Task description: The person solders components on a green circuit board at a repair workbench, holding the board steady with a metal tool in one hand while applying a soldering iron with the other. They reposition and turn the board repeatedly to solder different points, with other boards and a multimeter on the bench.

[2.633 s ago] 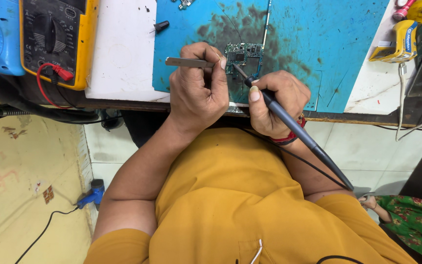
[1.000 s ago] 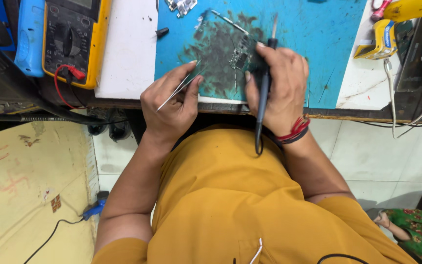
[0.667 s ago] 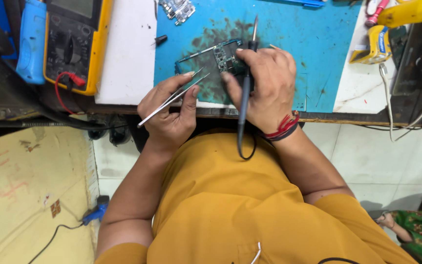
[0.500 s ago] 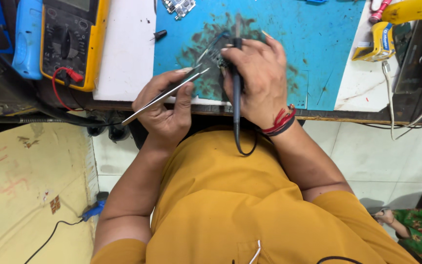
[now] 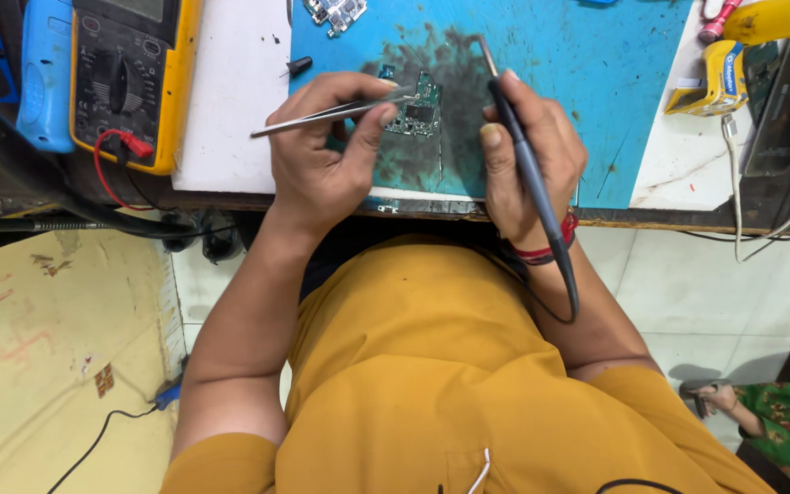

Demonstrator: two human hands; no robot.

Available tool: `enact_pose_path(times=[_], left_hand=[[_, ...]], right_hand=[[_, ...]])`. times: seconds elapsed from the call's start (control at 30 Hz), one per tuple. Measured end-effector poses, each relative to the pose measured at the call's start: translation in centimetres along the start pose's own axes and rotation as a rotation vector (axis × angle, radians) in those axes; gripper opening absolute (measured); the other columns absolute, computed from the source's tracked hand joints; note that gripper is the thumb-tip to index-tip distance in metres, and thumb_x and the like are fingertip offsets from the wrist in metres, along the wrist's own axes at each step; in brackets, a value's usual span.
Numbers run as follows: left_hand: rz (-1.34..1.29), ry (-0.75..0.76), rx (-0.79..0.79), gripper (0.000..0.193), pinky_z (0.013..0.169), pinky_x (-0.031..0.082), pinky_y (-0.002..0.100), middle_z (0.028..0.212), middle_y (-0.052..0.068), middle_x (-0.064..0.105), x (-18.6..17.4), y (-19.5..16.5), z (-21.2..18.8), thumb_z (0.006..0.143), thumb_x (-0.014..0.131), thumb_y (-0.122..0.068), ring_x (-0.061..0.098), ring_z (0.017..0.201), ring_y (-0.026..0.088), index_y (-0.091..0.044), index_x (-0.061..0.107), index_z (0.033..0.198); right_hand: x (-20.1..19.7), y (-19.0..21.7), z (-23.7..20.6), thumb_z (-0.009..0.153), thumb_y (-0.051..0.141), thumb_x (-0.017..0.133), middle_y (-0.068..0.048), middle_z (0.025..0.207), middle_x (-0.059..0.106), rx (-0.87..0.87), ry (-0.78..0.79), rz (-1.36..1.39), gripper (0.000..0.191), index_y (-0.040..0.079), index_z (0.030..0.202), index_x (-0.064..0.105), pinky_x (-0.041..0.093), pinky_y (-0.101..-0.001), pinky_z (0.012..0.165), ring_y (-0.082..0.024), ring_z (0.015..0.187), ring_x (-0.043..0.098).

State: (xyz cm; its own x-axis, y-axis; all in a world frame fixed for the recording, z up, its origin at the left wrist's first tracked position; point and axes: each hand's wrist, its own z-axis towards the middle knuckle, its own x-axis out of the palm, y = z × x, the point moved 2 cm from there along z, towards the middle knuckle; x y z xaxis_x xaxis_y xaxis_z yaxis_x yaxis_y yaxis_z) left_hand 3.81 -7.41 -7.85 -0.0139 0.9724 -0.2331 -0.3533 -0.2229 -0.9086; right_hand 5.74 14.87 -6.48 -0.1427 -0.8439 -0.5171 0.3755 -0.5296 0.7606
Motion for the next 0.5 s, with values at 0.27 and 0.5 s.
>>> enact_pose_path(times=[0.27, 0.5], left_hand=[[-0.011, 0.065, -0.013, 0.016, 0.059, 0.05, 0.022, 0.095, 0.006, 0.074, 1.6, 0.1, -0.5, 0.107, 0.071, -0.004, 0.066, 0.071, 0.007, -0.004, 0.056, 0.112], [0.063, 0.077, 0.005, 0.018, 0.064, 0.056, 0.024, 0.097, 0.005, 0.074, 1.6, -0.6, -0.7, 0.106, 0.072, -0.003, 0.073, 0.076, 0.011, -0.004, 0.055, 0.113]], right_hand=[[-0.7, -0.1, -2.4, 0.108, 0.022, 0.068, -0.012, 0.09, 0.069, -0.017, -0.015, -0.032, 0.026, -0.003, 0.115, 0.067, 0.049, -0.0315, 0.065, -0.022, 0.076, 0.066], [-0.2, 0.2, -2.4, 0.11, 0.014, 0.062, -0.013, 0.095, 0.072, -0.07, 0.033, -0.011, 0.015, 0.0, 0.104, 0.063, 0.052, -0.033, 0.068, -0.025, 0.073, 0.068]])
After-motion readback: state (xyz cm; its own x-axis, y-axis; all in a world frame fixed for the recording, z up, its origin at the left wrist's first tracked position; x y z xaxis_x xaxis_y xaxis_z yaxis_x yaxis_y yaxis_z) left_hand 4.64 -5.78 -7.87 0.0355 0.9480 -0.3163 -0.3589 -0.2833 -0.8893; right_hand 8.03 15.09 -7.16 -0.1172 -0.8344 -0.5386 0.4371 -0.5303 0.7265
